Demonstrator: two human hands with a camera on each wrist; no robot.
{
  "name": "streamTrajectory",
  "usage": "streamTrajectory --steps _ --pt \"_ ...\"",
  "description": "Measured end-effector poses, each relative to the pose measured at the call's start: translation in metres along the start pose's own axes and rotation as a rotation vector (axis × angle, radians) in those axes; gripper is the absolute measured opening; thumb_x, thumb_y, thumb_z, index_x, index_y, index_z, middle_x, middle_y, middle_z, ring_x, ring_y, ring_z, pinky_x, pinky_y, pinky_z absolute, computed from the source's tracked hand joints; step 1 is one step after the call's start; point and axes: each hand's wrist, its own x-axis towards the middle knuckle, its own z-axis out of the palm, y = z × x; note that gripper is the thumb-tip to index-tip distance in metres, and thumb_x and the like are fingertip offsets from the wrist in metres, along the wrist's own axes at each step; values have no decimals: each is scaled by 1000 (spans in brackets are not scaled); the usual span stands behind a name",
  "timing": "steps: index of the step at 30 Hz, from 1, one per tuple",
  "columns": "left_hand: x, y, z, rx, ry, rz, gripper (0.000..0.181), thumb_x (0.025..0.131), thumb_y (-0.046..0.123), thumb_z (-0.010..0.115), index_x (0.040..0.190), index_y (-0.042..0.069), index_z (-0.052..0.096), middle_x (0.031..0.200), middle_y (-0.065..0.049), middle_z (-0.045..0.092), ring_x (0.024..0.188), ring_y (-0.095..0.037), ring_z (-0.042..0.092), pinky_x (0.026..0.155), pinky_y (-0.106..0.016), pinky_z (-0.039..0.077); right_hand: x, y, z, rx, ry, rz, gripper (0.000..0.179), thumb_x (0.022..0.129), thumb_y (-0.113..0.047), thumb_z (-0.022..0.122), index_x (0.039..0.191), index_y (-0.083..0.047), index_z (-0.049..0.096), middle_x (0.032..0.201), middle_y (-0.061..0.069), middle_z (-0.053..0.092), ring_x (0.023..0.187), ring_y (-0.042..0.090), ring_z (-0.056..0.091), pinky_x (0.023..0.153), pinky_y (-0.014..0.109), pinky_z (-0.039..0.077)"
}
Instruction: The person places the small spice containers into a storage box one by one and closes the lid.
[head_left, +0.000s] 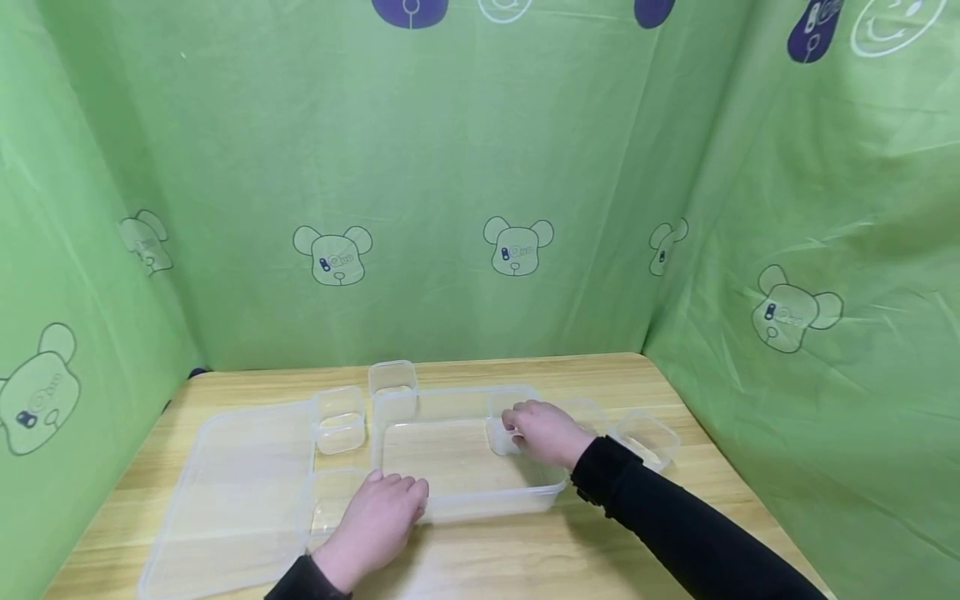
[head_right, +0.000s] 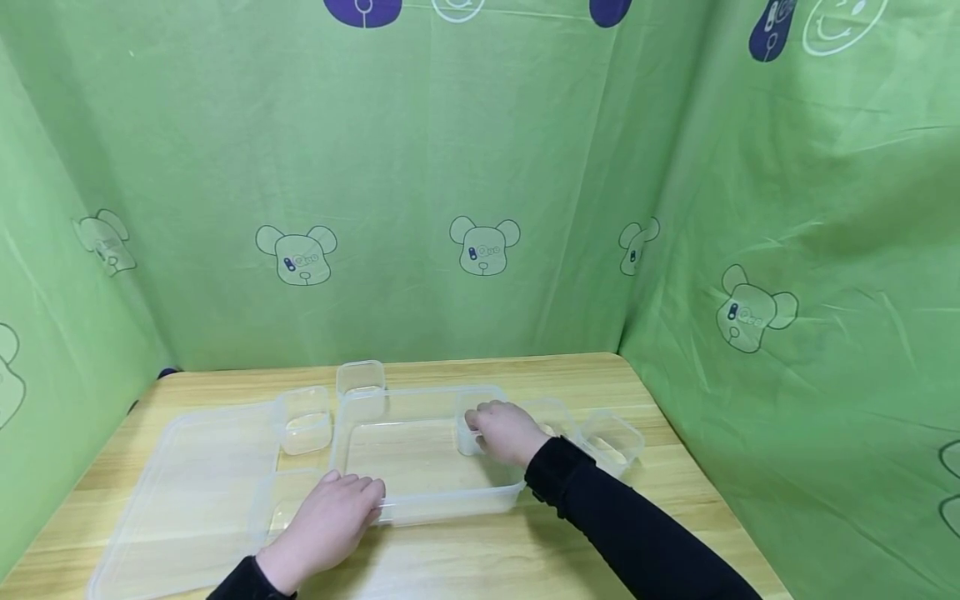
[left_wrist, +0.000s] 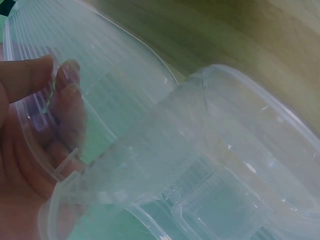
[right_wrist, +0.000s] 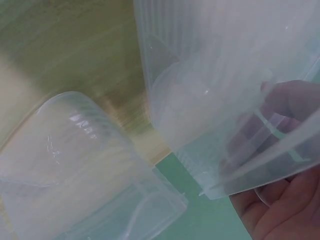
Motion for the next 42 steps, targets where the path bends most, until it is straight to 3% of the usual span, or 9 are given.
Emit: streamTrajectory --steps 18,31,42 --pt "-1 0 0 15 5 2 31 82 16 75 77 22 45 66 14 40 59 -7 34 61 -23 22 -2 -5 -20 30 41 15 18 85 -13 79 95 -11 65 87 -1 61 79 18 60 71 34 52" --pt "-2 0 1 3 0 0 34 78 11 75 76 23 44 66 15 37 59 -5 32 62 -22 22 -22 2 -33 19 131 7 14 86 -10 77 91 -11 64 85 -2 60 76 15 59 68 31 53" --pt "-1 1 1 4 14 5 33 79 12 75 76 23 44 65 15 37 59 -5 32 62 -22 21 -37 15 -38 26 196 74 13 86 -9 76 89 -13 63 84 -4 60 79 15 60 69 32 53"
